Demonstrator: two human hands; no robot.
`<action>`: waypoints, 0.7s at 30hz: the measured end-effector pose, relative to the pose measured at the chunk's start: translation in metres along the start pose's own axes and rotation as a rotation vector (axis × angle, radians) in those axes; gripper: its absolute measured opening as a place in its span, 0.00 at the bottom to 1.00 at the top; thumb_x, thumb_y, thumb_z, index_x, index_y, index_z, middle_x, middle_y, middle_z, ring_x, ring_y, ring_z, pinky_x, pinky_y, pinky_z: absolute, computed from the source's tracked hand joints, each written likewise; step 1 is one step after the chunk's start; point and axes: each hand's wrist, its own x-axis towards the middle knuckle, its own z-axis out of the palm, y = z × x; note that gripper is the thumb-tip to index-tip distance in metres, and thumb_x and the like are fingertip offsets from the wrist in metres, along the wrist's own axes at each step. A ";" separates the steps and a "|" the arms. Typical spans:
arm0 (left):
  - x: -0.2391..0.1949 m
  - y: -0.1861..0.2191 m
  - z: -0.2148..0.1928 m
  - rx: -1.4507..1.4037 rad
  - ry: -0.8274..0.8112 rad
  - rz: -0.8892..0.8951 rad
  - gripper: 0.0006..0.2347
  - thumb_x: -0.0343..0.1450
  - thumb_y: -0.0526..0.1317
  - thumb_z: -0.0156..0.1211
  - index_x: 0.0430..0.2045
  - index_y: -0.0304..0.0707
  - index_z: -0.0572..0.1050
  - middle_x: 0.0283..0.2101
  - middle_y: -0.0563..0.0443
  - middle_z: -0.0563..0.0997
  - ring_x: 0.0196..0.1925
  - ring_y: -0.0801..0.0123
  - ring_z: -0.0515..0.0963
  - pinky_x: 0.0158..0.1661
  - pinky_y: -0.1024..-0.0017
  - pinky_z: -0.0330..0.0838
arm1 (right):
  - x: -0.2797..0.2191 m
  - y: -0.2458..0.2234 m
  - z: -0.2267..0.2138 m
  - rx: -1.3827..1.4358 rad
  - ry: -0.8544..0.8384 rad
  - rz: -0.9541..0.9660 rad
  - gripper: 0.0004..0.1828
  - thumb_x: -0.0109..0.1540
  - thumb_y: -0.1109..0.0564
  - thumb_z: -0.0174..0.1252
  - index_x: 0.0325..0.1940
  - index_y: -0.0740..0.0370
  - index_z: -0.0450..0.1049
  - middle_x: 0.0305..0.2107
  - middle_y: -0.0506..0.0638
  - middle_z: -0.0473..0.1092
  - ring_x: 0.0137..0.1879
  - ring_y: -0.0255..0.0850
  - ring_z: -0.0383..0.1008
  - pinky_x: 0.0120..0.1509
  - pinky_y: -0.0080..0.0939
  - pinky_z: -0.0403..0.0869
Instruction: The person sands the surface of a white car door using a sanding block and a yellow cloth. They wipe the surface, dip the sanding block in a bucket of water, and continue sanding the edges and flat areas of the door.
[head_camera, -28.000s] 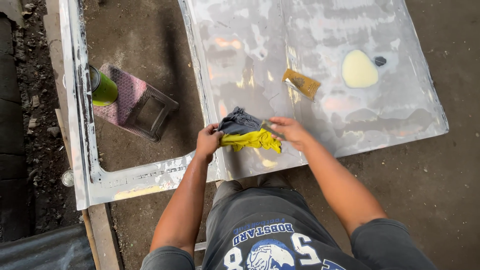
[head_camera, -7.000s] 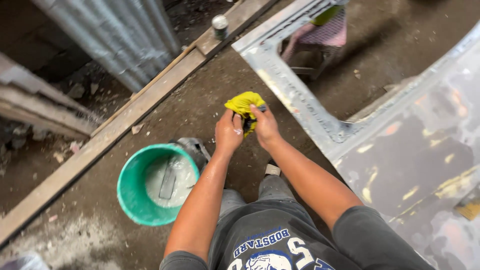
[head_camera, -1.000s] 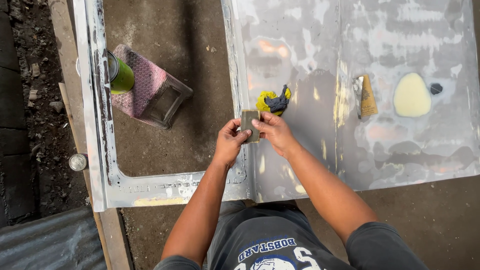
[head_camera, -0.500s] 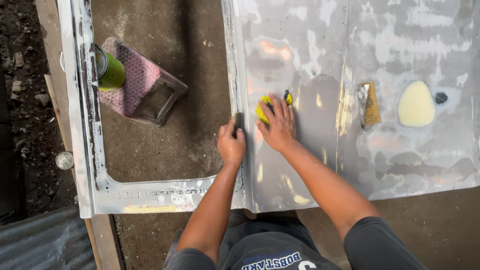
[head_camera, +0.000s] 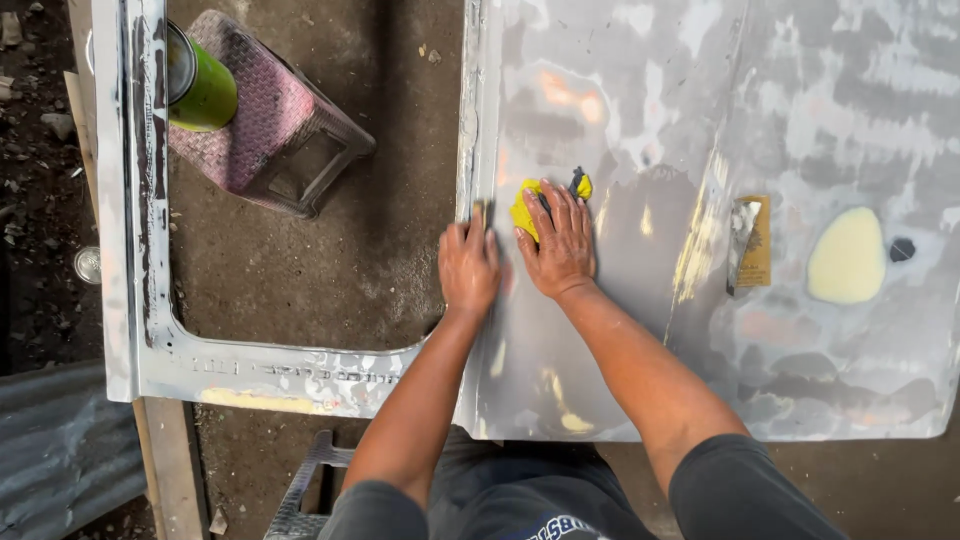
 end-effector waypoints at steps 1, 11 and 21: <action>0.018 0.005 0.003 0.000 0.001 -0.005 0.19 0.74 0.41 0.57 0.60 0.38 0.73 0.45 0.41 0.75 0.49 0.49 0.75 0.50 0.56 0.70 | 0.003 0.000 0.000 0.000 -0.004 -0.003 0.33 0.68 0.47 0.56 0.77 0.48 0.59 0.74 0.54 0.53 0.78 0.56 0.51 0.82 0.64 0.48; -0.007 -0.008 -0.006 -0.017 -0.029 0.068 0.19 0.74 0.40 0.56 0.60 0.33 0.71 0.44 0.39 0.74 0.47 0.49 0.76 0.49 0.55 0.72 | 0.005 -0.008 -0.003 -0.043 0.045 0.046 0.36 0.65 0.43 0.58 0.76 0.52 0.60 0.73 0.59 0.54 0.77 0.59 0.52 0.80 0.66 0.48; 0.042 0.007 0.002 -0.010 -0.004 0.095 0.20 0.74 0.39 0.57 0.62 0.33 0.70 0.44 0.37 0.73 0.47 0.46 0.76 0.49 0.54 0.72 | 0.002 -0.009 -0.004 -0.051 0.043 0.041 0.37 0.64 0.43 0.58 0.75 0.54 0.60 0.71 0.58 0.55 0.76 0.59 0.53 0.80 0.66 0.48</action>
